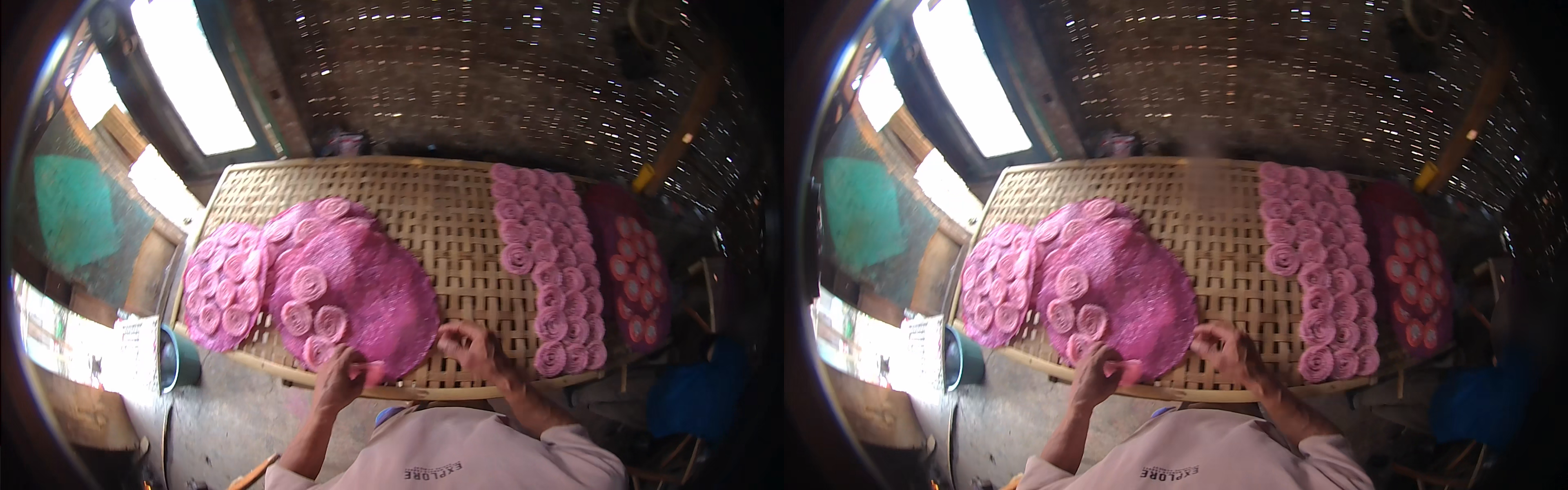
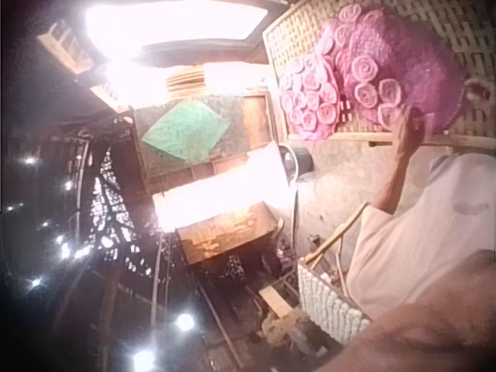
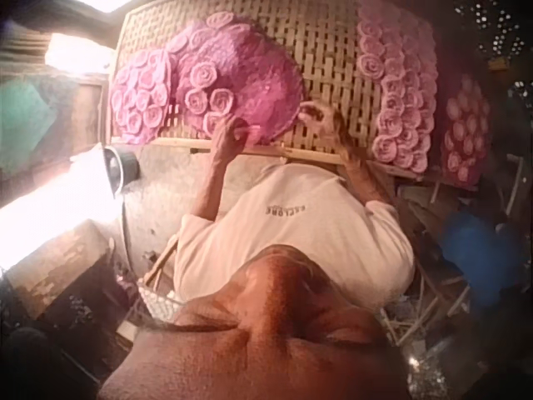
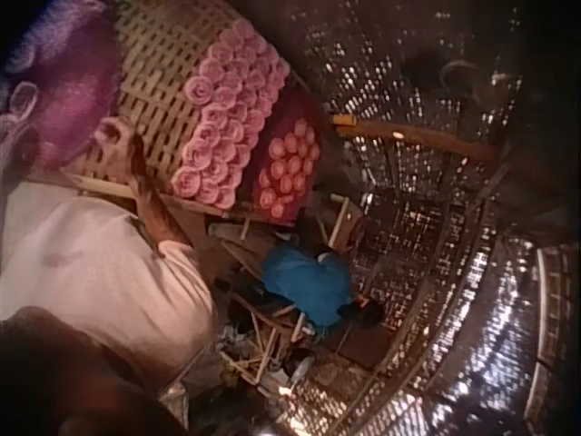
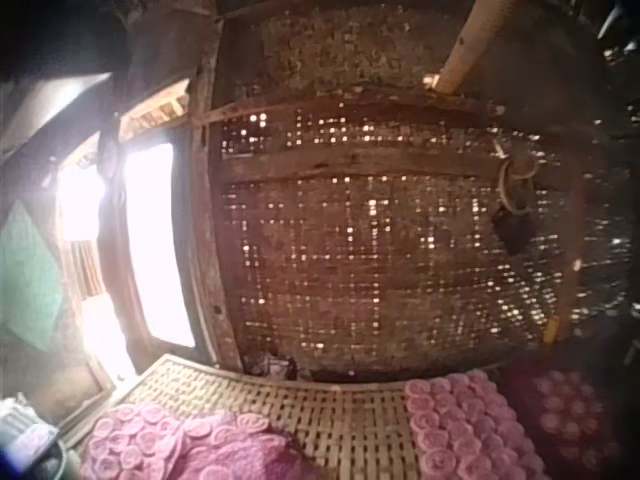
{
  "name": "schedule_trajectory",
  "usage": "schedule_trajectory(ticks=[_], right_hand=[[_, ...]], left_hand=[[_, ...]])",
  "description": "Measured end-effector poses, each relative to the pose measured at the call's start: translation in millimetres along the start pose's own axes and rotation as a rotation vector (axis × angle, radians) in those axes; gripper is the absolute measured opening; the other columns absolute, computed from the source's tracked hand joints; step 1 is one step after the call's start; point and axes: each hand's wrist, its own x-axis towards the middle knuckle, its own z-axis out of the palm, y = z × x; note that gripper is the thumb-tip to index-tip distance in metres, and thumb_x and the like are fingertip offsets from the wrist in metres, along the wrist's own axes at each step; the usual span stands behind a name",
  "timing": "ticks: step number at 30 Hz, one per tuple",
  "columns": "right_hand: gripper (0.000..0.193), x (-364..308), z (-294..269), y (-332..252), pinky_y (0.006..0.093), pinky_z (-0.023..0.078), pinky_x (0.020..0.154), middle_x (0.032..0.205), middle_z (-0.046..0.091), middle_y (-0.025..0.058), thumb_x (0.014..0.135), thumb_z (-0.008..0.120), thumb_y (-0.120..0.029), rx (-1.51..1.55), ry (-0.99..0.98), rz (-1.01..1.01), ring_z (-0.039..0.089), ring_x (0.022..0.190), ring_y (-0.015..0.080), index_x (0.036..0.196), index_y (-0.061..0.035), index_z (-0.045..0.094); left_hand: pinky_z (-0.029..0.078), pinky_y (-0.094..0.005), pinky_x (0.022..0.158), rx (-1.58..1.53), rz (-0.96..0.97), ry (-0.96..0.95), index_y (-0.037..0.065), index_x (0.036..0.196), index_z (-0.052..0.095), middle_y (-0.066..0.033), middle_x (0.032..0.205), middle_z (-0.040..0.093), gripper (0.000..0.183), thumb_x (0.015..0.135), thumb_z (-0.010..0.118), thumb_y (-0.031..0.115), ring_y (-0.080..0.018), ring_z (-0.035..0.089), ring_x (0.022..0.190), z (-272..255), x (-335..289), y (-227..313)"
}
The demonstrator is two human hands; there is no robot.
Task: The person arranges pink fabric roses on a woven bamboo tray, picking them from a pile and placing them in neat rows. The person continues to fill the tray with the roses, creating a dense, uniform pattern.
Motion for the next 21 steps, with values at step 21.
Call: schedule_trajectory(ticks=[21], right_hand=[[0.035,38,-90,133,0.0398,0.054,0.078,0.099,0.07,0.0172,0.083,0.069,-0.022,-0.302,0.626,0.142,0.069,0.092,0.0319,0.112,-0.0032,0.065]], left_hand=[[0.043,-0.0475,0.097,0.378,0.161,0.205,0.004,0.127,0.059,-0.0166,0.112,0.062,0.051,0.077,0.067,0.007,-0.037,0.057,0.108,-18,69,-60]])
